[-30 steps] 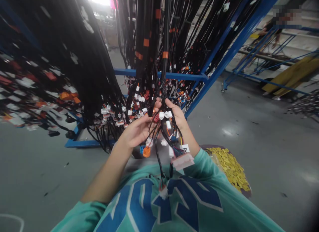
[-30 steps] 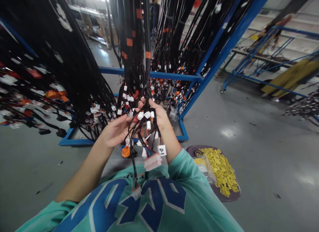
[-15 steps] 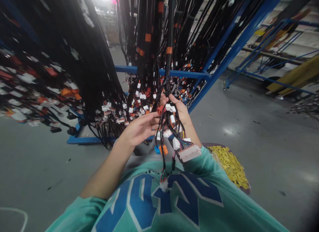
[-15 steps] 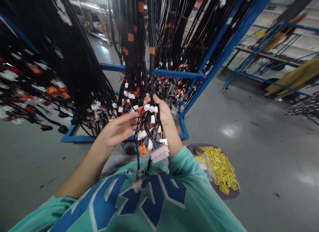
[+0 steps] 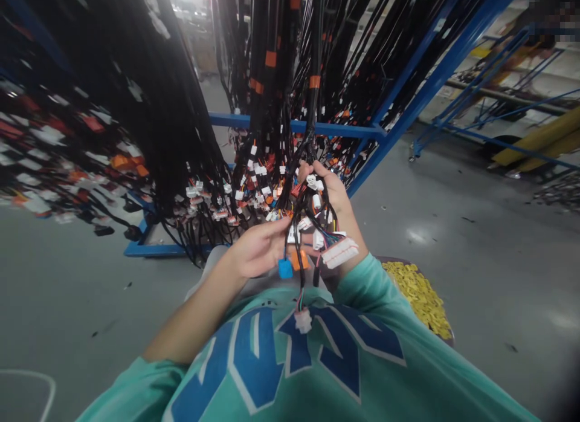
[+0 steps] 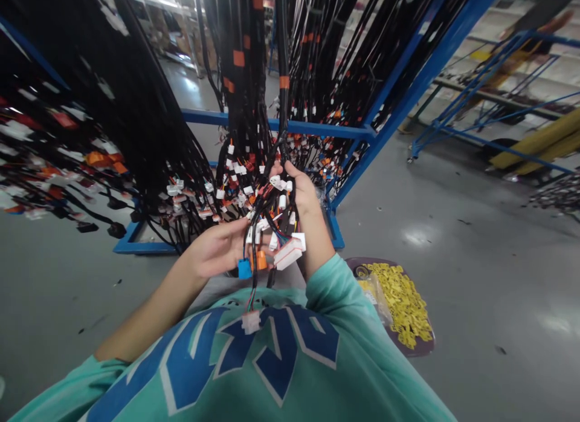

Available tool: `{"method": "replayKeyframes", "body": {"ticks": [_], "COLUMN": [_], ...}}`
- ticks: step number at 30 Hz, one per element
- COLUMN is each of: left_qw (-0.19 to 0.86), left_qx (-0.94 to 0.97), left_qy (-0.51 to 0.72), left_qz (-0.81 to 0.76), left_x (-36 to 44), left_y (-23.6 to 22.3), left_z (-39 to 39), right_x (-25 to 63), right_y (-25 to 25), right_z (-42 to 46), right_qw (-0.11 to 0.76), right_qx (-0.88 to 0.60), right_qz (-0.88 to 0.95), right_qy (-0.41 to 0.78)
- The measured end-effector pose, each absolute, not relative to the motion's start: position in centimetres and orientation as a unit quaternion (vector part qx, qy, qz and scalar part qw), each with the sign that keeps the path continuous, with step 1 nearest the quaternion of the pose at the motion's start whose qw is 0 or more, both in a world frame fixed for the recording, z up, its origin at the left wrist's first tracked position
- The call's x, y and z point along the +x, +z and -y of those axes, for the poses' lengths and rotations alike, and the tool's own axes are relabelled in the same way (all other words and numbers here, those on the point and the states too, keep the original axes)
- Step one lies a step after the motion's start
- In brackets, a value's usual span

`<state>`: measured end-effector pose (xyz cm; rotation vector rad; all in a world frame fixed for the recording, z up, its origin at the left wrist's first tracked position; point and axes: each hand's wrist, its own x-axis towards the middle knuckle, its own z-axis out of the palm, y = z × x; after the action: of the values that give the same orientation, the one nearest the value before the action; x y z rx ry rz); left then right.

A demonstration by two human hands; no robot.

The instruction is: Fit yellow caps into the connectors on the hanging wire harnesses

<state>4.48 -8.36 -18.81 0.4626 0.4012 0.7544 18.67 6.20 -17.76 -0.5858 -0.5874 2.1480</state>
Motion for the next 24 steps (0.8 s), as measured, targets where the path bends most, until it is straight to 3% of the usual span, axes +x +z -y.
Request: {"method": "replayKeyframes", "body": {"ticks": [15, 24], "left_qw": [0.9, 0.836], "left_qx": [0.197, 0.302], "left_qy": [0.356, 0.384], "left_qz": [-0.155, -0.251], "left_x": [3.7, 3.5], "left_y": [-16.5, -19.4], "left_z": [8.2, 7.8], "right_x": [19.4, 18.8], "right_y": [-18.8, -19.5], "right_z": [-7.9, -8.3], "right_qw": [0.365, 0.43], "right_qx": [-0.17, -0.224], "right_qz": [0.149, 0.201], "right_qy": [0.903, 0.851]}}
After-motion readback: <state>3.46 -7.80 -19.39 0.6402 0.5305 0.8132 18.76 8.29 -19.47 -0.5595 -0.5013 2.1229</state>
